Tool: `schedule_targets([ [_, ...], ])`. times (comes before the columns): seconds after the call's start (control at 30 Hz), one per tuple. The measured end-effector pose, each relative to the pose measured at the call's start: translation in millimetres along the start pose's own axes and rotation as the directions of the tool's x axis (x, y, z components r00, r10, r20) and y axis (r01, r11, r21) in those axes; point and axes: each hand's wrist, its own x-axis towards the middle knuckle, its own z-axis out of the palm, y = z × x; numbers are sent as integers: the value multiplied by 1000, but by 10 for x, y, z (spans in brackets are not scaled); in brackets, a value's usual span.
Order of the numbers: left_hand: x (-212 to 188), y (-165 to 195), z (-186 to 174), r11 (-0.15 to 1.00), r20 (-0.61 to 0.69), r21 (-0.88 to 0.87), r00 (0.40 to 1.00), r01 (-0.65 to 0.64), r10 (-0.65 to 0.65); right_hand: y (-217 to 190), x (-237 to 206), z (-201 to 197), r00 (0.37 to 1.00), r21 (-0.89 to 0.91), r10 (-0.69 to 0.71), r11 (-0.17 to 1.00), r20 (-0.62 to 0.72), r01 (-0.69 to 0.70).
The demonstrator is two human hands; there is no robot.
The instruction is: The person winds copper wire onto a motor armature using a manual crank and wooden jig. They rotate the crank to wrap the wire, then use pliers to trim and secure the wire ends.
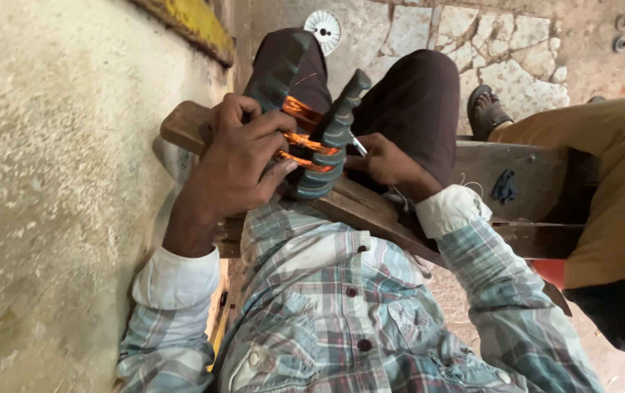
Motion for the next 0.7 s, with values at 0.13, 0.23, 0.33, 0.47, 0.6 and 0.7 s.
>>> schedule_targets([
  [0.13,-40,63,12,999,-3,28,1000,-17,17,132,-26,11,995,84,-71,994,67,65],
  [0.23,-54,125,22,993,5,110,999,-50,50,148,36,51,986,186,-129,977,106,108],
  [0.33,-60,157,25,995,27,93,999,-21,18,145,133,157,986,254,-141,960,85,115],
  [0.47,-70,108,30,999,11,34,1000,20,-21,151,214,272,997,199,-72,978,31,64],
  [0.6,-42,6,75,999,3,-10,999,43,-43,120,169,158,991,-6,-94,995,99,95],
  [0.7,-7,-42,131,998,-8,-46,999,45,-45,-6,19,-68,988,-216,28,975,-151,-61],
])
